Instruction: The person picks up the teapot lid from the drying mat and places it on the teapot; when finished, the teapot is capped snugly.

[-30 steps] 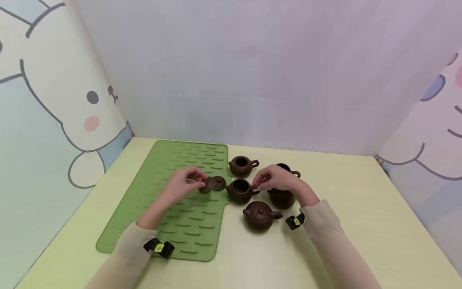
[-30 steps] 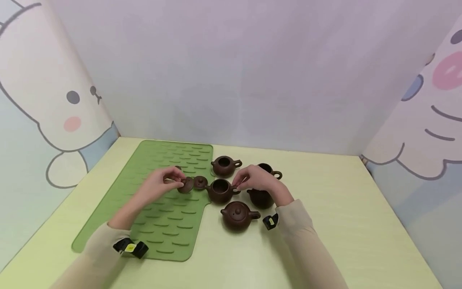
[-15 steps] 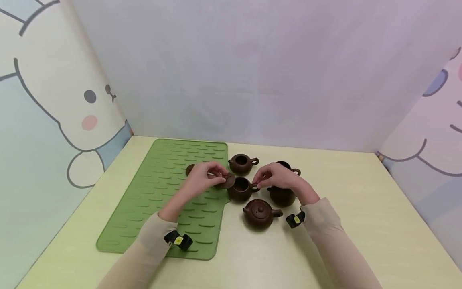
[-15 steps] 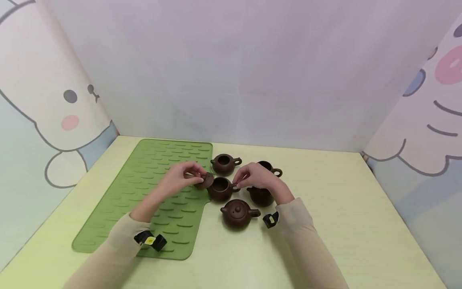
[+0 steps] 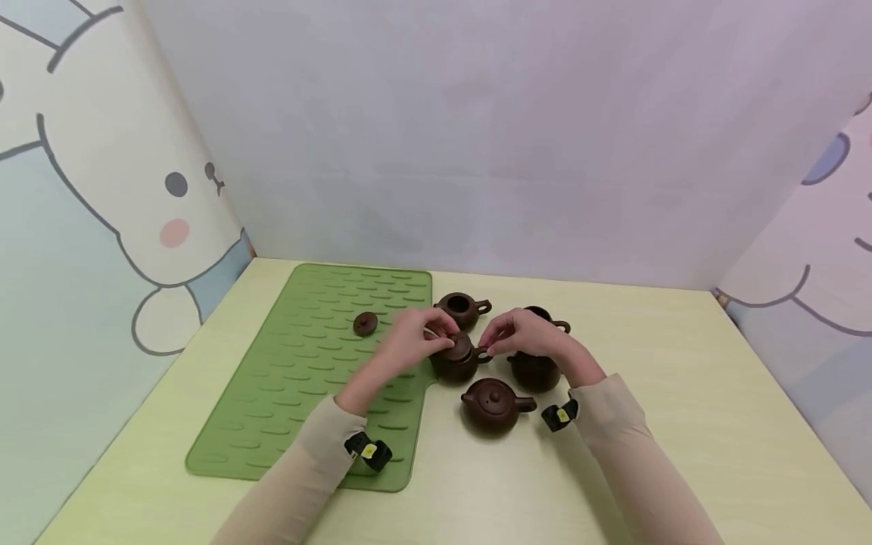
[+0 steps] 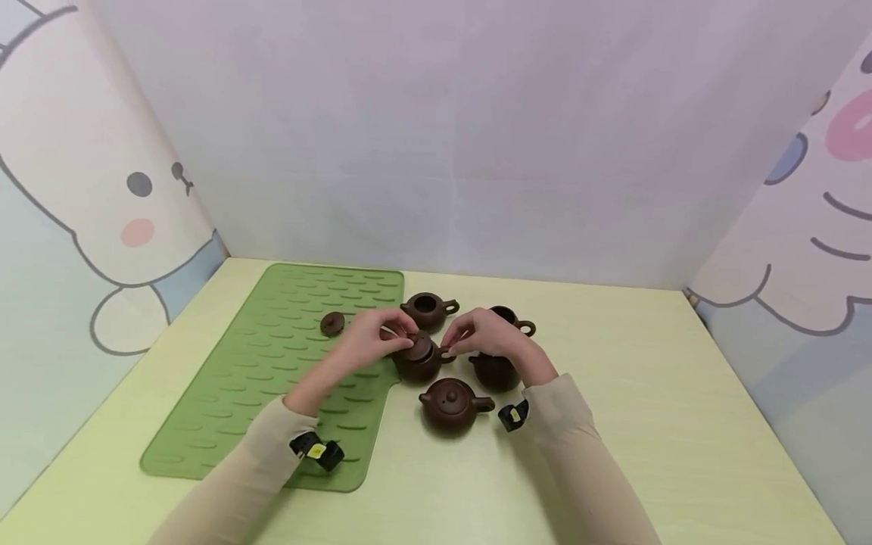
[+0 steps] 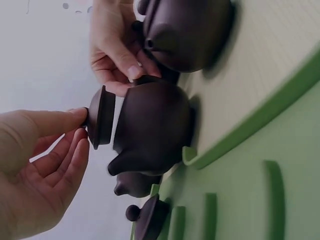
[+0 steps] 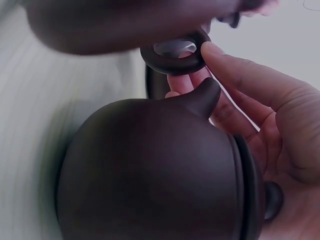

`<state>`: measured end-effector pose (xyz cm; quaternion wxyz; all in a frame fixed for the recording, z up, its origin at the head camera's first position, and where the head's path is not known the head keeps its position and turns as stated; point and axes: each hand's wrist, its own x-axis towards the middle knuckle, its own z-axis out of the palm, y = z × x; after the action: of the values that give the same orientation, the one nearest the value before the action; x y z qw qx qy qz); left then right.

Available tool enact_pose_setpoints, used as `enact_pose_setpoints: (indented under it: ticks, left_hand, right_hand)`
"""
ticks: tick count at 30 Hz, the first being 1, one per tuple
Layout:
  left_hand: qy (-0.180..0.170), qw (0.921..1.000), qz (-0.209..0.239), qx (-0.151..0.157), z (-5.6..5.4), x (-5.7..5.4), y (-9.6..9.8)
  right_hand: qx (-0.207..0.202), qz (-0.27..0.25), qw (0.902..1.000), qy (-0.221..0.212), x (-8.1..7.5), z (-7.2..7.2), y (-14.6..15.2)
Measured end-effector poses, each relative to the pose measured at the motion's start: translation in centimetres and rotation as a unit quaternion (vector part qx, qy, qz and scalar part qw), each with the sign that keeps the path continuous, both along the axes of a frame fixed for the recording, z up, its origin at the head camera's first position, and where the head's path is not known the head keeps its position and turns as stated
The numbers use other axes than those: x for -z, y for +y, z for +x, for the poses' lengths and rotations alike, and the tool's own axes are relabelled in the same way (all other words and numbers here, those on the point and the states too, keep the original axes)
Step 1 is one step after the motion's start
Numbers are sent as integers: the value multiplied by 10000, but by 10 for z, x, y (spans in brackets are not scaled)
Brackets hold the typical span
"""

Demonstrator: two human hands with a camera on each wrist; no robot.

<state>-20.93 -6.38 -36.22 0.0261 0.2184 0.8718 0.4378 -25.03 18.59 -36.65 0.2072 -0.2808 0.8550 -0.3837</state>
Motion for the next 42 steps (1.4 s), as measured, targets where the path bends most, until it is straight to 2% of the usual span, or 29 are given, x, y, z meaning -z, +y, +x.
enact_pose_setpoints:
  ticks: [4,7,10,13,16,20,25,31,42]
  left_hand:
    - [103,9993,-362,-15,1,2,7]
    - [137,9989,-448,-59,3,3,10]
    - [119,9994,-334,-46,3,5,9]
    - [85,9999,1,-82,2,7,4]
    - [116,9994,270,-176,0,6,-5]
    - [116,9991,204,-359,-5,6,-23]
    - [-61,9986,157,-496,-12,12,-41]
    - [-217,9980,42,-591,-18,18,-48]
    - [-769,9949,-106,-646,-21,27,-52]
  right_hand:
    - [-76,-35,10000,12,1,0,1]
    - [-110,-47,9999,7,0,0,1]
    - [-132,-59,9999,-31,-2,2,1]
    - [-57,-85,9999,9,-3,3,3]
    - [168,-243,9994,164,-5,3,8]
    - [538,-431,9970,339,-7,2,19]
    - [913,-455,9938,434,-11,3,33]
    - [1333,-497,9889,438,-10,6,48]
    - [1937,-617,9760,776,-7,13,68]
